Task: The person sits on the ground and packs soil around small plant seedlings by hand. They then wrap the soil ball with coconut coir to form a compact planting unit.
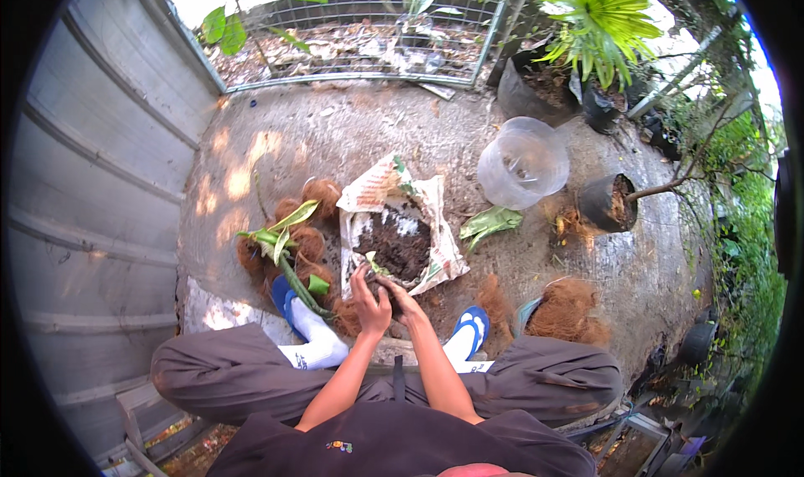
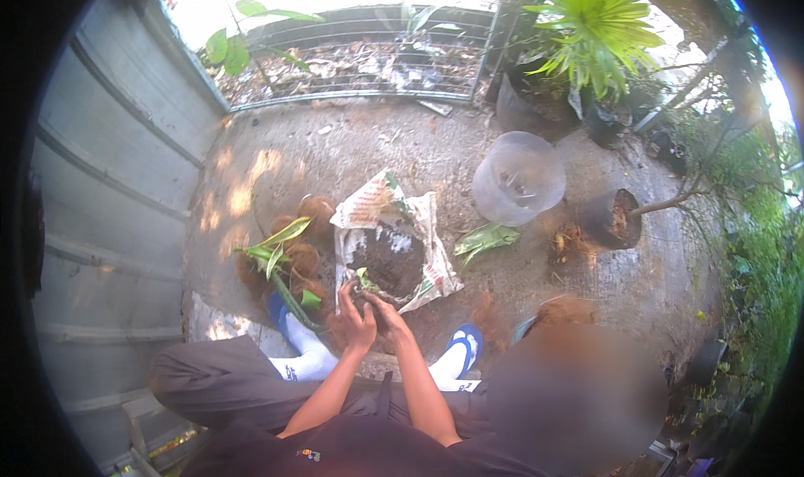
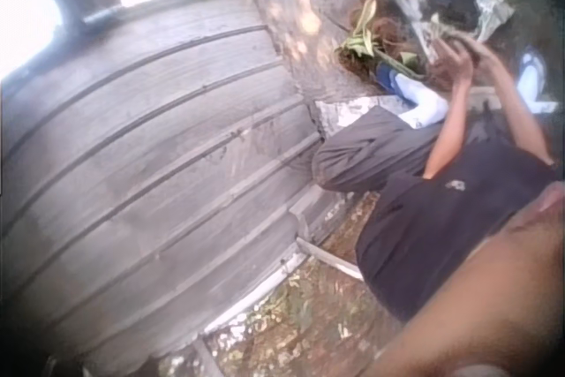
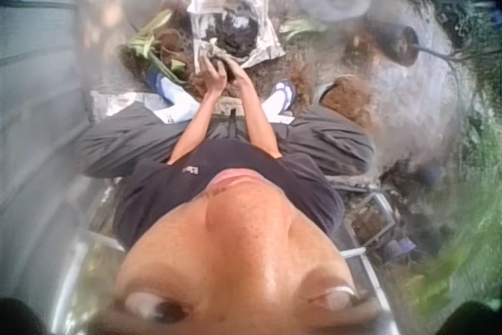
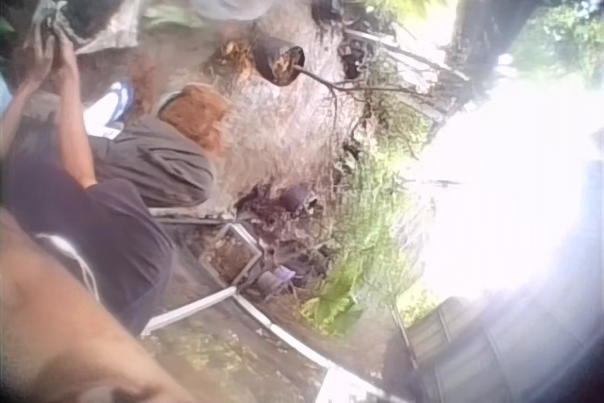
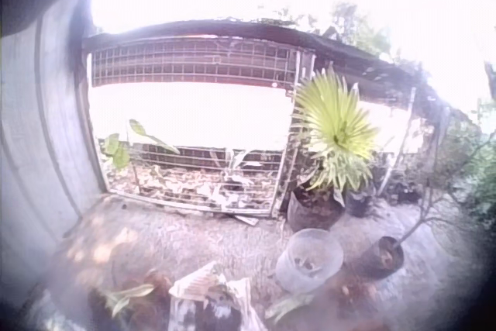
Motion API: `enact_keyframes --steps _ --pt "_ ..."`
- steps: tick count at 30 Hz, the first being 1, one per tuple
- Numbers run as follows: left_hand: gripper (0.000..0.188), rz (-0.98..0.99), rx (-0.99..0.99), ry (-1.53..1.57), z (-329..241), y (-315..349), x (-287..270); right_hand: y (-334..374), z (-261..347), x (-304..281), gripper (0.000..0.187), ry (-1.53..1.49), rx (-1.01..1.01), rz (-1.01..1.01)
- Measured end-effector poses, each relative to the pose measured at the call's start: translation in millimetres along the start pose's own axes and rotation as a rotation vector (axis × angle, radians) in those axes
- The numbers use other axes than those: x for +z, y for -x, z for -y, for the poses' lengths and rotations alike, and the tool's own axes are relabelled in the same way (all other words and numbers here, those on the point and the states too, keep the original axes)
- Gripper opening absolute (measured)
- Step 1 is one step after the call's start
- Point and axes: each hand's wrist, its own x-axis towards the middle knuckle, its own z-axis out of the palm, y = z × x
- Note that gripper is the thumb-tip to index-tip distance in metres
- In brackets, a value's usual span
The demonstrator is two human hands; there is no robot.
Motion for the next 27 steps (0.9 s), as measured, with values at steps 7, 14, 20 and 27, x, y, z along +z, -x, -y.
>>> enact_keyframes --steps 7,14,20,27 --pt "0.044 0.11 0.228 0.066 -12.0 3.0 -0.6 3.7 9.3 -2.7 0.043 -0.064 -0.004 -0.067" --pt "0.038 0.1 0.209 0.136 -23.4 -3.9 -4.8 -1.3 13.6 -10.3 0.035 -0.11 0.034 -0.047" --pt "0.041 0.069 0.187 -0.138 -29.3 -7.0 -7.2 5.1 13.7 4.1 0.036 -0.066 -0.027 -0.074" --pt "0.044 0.028 0.163 -0.156 -23.4 7.4 -4.9 -4.4 -10.2 -8.0 0.045 -0.104 -0.076 0.046"
